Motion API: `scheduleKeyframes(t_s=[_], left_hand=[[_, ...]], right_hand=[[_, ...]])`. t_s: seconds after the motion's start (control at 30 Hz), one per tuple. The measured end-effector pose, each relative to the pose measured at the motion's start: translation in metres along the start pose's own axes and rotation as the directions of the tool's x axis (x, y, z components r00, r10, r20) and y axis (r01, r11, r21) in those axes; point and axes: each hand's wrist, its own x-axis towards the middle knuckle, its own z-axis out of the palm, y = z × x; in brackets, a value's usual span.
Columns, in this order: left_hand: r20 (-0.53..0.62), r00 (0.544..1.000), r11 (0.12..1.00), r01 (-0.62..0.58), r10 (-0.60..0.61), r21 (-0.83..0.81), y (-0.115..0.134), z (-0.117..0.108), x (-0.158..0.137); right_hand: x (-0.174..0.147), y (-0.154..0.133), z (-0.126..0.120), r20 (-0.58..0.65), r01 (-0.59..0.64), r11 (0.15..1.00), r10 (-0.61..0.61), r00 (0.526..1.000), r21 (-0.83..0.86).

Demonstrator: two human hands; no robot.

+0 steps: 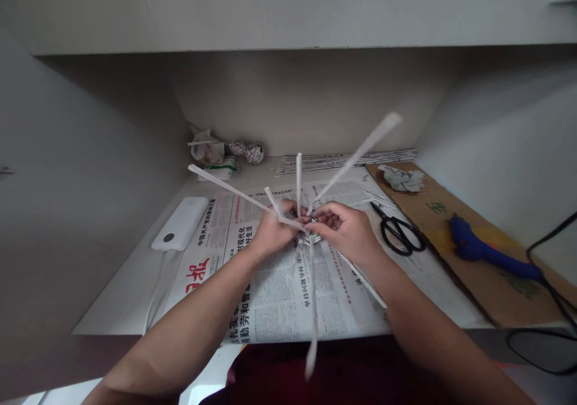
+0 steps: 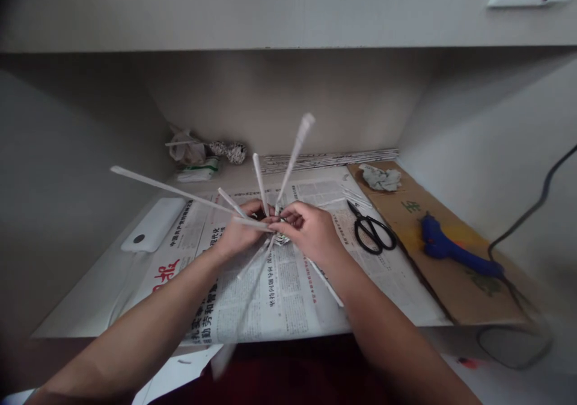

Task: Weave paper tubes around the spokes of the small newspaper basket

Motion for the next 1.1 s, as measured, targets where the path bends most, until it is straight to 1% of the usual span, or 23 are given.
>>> scheduleKeyframes(t_s=[0.1, 0.2, 0.27, 0.33, 0.43, 0.53, 0.6, 0.7, 0.73, 0.83, 0.87, 0.9, 1.03, 1.1], left_hand=[[-0.029, 0.998, 0.998, 0.052, -0.053, -0.04, 0.0, 0.0, 0.0], [-0.028, 0.998, 0.997, 0.06, -0.062, -0.046, 0.0, 0.001, 0.0], [-0.034, 0.997, 0.996, 0.066, -0.068, -0.058, -0.001, 0.002, 0.0], [-0.037, 0.996, 0.995, 0.074, -0.077, -0.073, -0.001, 0.002, 0.0], [-0.043, 0.997, 0.994, 0.066, -0.07, -0.089, -0.003, 0.001, 0.001], [-0.043, 0.998, 0.995, 0.045, -0.049, -0.089, -0.003, 0.0, 0.001], [-0.044, 0.997, 0.995, 0.055, -0.059, -0.078, -0.004, -0.001, 0.002], [-0.037, 0.996, 0.992, 0.08, -0.084, -0.101, -0.004, -0.002, 0.003], [-0.008, 0.996, 0.989, 0.086, -0.088, -0.123, -0.004, -0.003, 0.003], [0.139, 0.984, 0.971, 0.14, -0.114, -0.192, -0.005, -0.008, 0.006], [0.169, 0.978, 0.966, 0.158, -0.124, -0.203, -0.006, -0.009, 0.006], [0.176, 0.976, 0.964, 0.167, -0.131, -0.206, -0.006, -0.011, 0.007], [0.07, 0.989, 0.979, 0.14, -0.131, -0.15, -0.01, -0.009, 0.006], [0.028, 0.988, 0.978, 0.151, -0.149, -0.142, -0.011, -0.006, 0.006]], right_hand=[[-0.001, 0.0, -0.004, 0.07, -0.061, 0.996, 0.066, 0.995, -0.061], [-0.002, 0.003, -0.005, 0.086, -0.05, 0.994, 0.058, 0.995, -0.096], [-0.003, 0.004, -0.005, 0.102, -0.009, 0.987, 0.026, 0.994, -0.159], [-0.004, 0.002, -0.006, 0.11, 0.057, 0.965, -0.03, 0.993, -0.256], [-0.006, -0.003, -0.008, 0.127, 0.168, 0.903, -0.127, 0.984, -0.395], [-0.008, -0.007, -0.009, 0.139, 0.215, 0.853, -0.168, 0.976, -0.476], [-0.007, -0.007, -0.008, 0.132, 0.227, 0.847, -0.186, 0.974, -0.481], [-0.005, -0.003, -0.006, 0.115, 0.243, 0.865, -0.215, 0.97, -0.438], [-0.004, -0.001, -0.006, 0.108, 0.243, 0.874, -0.218, 0.97, -0.421], [-0.002, 0.002, -0.006, 0.102, 0.219, 0.896, -0.195, 0.976, -0.385], [-0.002, 0.002, -0.006, 0.109, 0.212, 0.9, -0.185, 0.977, -0.382], [-0.002, 0.002, -0.006, 0.115, 0.211, 0.9, -0.181, 0.977, -0.381], [-0.003, -0.001, -0.003, 0.137, 0.248, 0.88, -0.21, 0.968, -0.404], [-0.005, -0.002, -0.001, 0.144, 0.262, 0.862, -0.221, 0.965, -0.434]])
